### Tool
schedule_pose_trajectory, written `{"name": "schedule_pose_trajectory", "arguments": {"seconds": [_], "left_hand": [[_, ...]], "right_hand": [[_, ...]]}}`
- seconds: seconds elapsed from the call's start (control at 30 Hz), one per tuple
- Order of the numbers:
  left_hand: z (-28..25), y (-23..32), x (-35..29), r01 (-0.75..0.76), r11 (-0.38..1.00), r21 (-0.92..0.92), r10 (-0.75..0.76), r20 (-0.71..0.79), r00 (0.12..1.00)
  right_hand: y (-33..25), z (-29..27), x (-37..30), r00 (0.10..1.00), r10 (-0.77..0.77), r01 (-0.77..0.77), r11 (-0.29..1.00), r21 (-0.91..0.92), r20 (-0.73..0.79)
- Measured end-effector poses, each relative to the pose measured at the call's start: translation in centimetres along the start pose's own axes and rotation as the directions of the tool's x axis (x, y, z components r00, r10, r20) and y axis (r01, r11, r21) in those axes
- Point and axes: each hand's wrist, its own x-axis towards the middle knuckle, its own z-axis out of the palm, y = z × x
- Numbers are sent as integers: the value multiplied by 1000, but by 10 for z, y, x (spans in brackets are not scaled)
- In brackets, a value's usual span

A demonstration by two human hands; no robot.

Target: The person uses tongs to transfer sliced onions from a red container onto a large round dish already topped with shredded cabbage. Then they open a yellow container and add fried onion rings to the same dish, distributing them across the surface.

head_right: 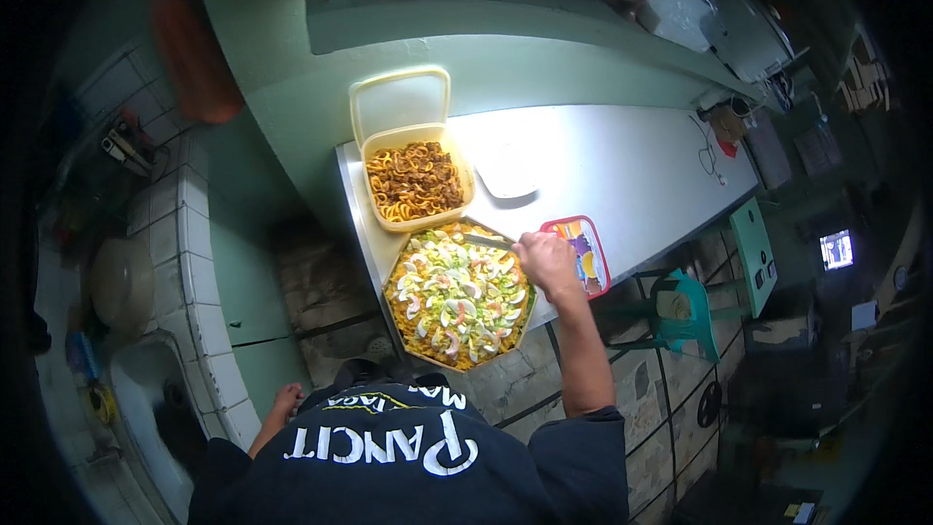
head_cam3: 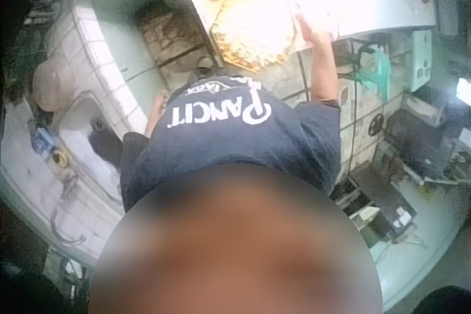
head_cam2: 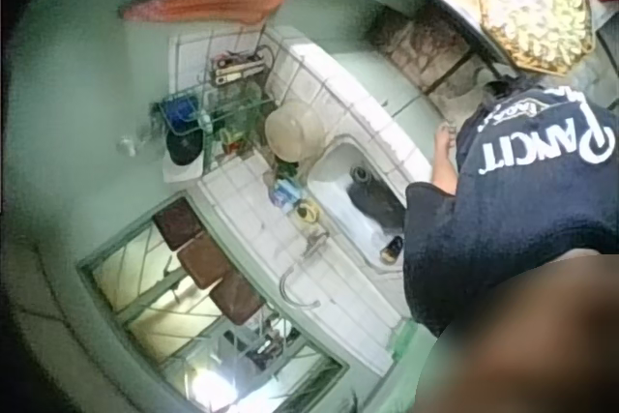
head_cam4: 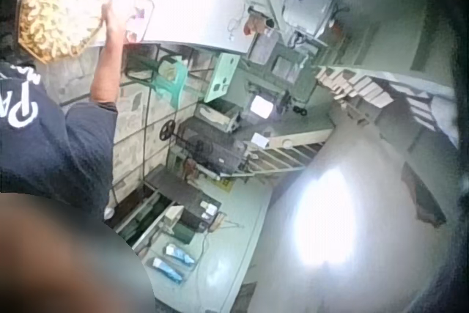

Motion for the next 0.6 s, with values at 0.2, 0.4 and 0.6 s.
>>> {"name": "schedule_pose_trajectory", "arguments": {"seconds": [0.2,0.4,0.6], "left_hand": [[8,45,12,-114,993,9,114,12,993],[13,62,9,-133,991,6,132,25,991],[9,33,-3,-38,999,-3,38,22,999]], "right_hand": [[-4,32,-4,999,38,-37,999,-9,9],[5,7,-1,994,70,-67,997,47,-84],[-27,34,74,952,44,-9,993,114,-305]]}}
